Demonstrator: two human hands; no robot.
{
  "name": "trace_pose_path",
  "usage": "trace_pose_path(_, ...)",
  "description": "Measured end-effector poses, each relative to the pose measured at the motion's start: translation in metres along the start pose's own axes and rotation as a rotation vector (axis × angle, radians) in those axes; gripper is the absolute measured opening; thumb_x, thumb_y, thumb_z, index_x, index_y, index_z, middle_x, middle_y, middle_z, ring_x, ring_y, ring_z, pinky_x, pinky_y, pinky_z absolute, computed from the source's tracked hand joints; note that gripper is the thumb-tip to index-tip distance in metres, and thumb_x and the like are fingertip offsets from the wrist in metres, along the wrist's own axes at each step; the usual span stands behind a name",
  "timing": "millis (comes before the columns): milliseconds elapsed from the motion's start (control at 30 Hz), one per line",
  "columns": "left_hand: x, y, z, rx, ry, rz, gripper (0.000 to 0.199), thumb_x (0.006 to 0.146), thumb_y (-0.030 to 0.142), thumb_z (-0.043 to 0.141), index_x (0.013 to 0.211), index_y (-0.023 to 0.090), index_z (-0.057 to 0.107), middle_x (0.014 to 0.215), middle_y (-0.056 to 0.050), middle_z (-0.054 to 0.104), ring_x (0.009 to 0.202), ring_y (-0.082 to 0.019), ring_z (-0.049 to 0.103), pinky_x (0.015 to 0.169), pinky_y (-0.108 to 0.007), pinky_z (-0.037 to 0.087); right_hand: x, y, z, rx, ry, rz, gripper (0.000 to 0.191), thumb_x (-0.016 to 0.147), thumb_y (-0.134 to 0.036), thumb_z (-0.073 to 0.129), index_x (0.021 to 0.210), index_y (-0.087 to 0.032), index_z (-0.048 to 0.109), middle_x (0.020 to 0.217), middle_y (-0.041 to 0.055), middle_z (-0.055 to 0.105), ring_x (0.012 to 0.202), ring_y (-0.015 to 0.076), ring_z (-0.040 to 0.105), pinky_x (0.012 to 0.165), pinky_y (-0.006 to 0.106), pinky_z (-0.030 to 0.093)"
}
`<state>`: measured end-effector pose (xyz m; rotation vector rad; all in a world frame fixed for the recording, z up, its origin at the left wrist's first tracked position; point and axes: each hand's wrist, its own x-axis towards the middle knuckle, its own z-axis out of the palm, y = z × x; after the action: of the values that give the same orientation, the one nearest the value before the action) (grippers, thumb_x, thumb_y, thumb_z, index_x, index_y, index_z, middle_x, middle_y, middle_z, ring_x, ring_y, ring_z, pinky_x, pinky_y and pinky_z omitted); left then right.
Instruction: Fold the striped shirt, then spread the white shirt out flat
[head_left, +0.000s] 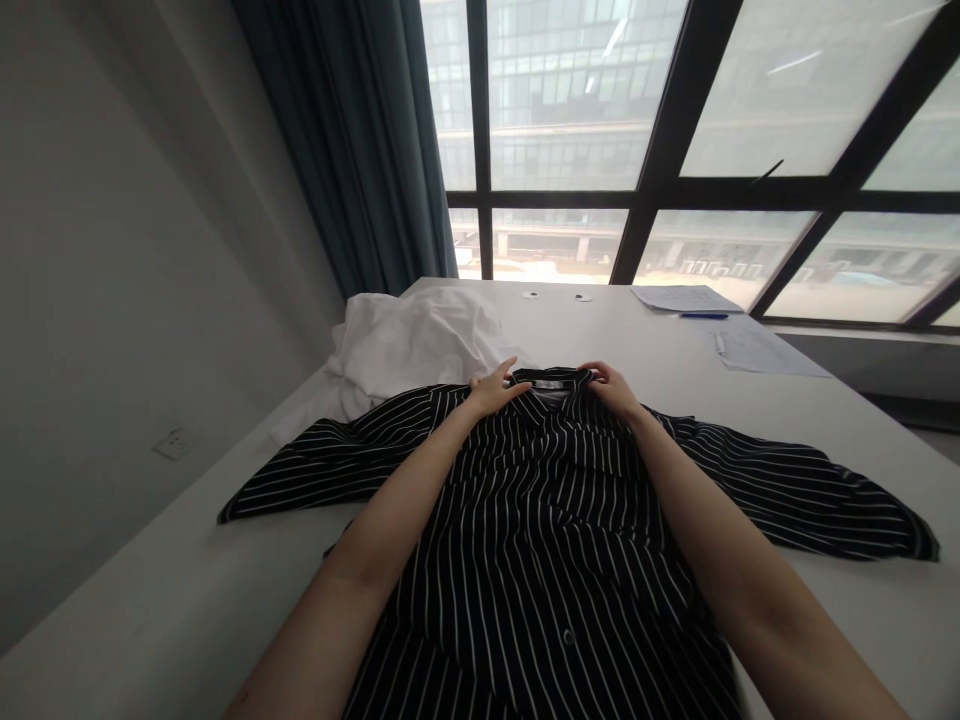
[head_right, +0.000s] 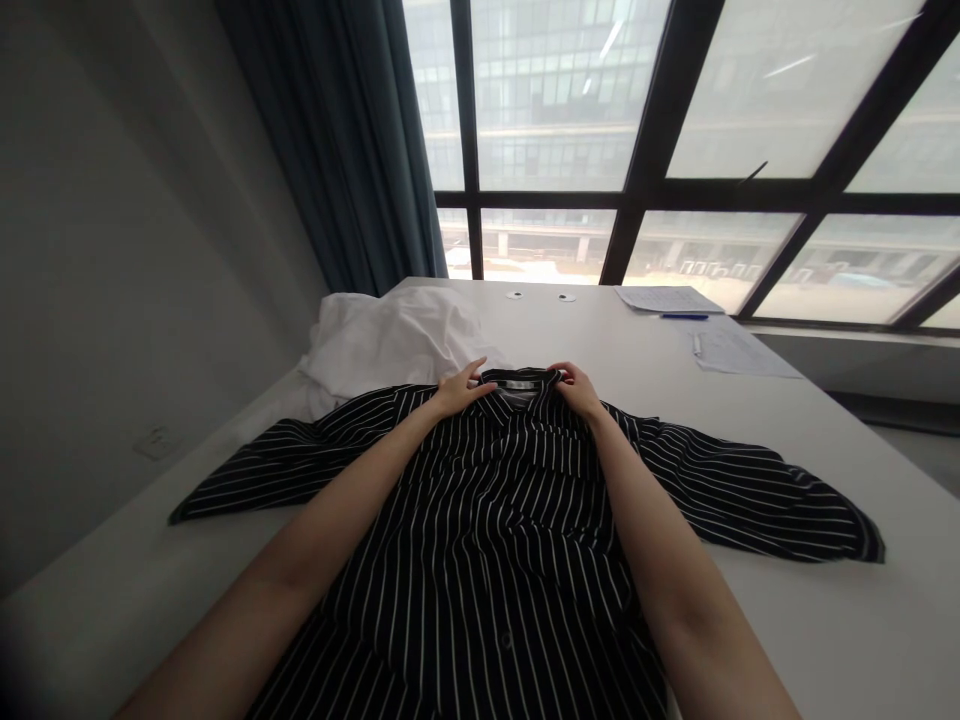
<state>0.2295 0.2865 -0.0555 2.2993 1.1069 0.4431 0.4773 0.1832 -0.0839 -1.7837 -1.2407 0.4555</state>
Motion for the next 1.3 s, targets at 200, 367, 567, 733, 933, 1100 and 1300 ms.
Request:
trace_pose_path(200,0.003,0.014,0.005,0.166,0.04,-0.093,0.048,0.083,0.041,0.057,0.128,0.023,0.058,0.114,-0.007,0.07,0.112,-0.026,0.061,0.105,-0.044,0.03,-0.005,-0.006,-0.008,-0.048,0.091,0.02,0.022,0.074,-0.04,0.055,0.082,-0.021,0.057,0.082,0.0029,0.063,0.075,0.0185,0.057,0.072,0.033,0.047)
trace_pose_path(367,0.002,0.021,0.004,0.22,0.126,-0.111,0.029,0.079,0.023,0.055,0.104,0.022,0.071,0.107,-0.009,0.073,0.108,-0.028,0.063,0.101,-0.045,0.034,-0.007,-0.008,-0.007,-0.128,0.147,0.005,0.028,0.065,-0.018,0.058,0.093,-0.022,0.056,0.086,0.0022,0.064,0.076,0.0179,0.058,0.075,0.033,0.047)
trace_pose_path(567,0.004,0.024,-0.006,0.189,0.311,-0.095,0.033,0.086,0.018,0.045,0.107,0.024,0.07,0.117,-0.007,0.068,0.11,-0.025,0.061,0.099,-0.041,0.04,-0.008,-0.013,-0.01,-0.201,0.206,-0.046,0.028,0.067,-0.011,0.051,0.088,-0.023,0.064,0.101,0.006,0.065,0.09,0.0217,0.06,0.09,0.04,0.045)
trace_pose_path(733,0.011,0.028,-0.016,0.111,0.364,-0.132,0.033,0.089,0.025,0.045,0.111,0.027,0.069,0.122,-0.005,0.065,0.108,-0.025,0.062,0.091,-0.036,0.047,-0.005,-0.014,-0.011,-0.16,0.239,-0.028,0.023,0.073,-0.016,0.052,0.087,-0.022,0.069,0.095,0.0056,0.07,0.092,0.0235,0.062,0.095,0.043,0.046)
trace_pose_path(933,0.026,0.032,-0.021,0.011,0.325,-0.151,0.037,0.093,0.026,0.039,0.119,0.021,0.065,0.118,-0.007,0.069,0.112,-0.024,0.062,0.094,-0.034,0.047,0.001,-0.01,-0.01,-0.005,0.175,0.02,0.029,0.085,-0.037,0.053,0.099,-0.017,0.069,0.083,0.0078,0.072,0.073,0.0214,0.069,0.072,0.038,0.058)
trace_pose_path(1100,0.035,0.031,-0.01,0.001,0.28,-0.041,0.057,0.093,0.028,0.047,0.146,0.013,0.035,0.151,-0.013,0.04,0.137,-0.022,0.04,0.108,-0.03,0.037,0.008,-0.006,-0.006,0.008,0.147,-0.013,0.047,0.094,-0.042,0.041,0.131,-0.015,0.053,0.118,0.0142,0.066,0.098,0.0214,0.068,0.082,0.034,0.058)
trace_pose_path(1300,0.02,0.016,0.012,0.241,0.216,0.066,0.055,0.089,0.008,0.038,0.144,0.01,0.033,0.152,-0.021,0.029,0.138,-0.026,0.038,0.11,-0.036,0.035,-0.003,0.004,0.005,-0.231,0.042,-0.076,0.056,0.086,-0.027,0.051,0.141,-0.017,0.044,0.143,0.016,0.048,0.13,0.0262,0.047,0.108,0.047,0.039)
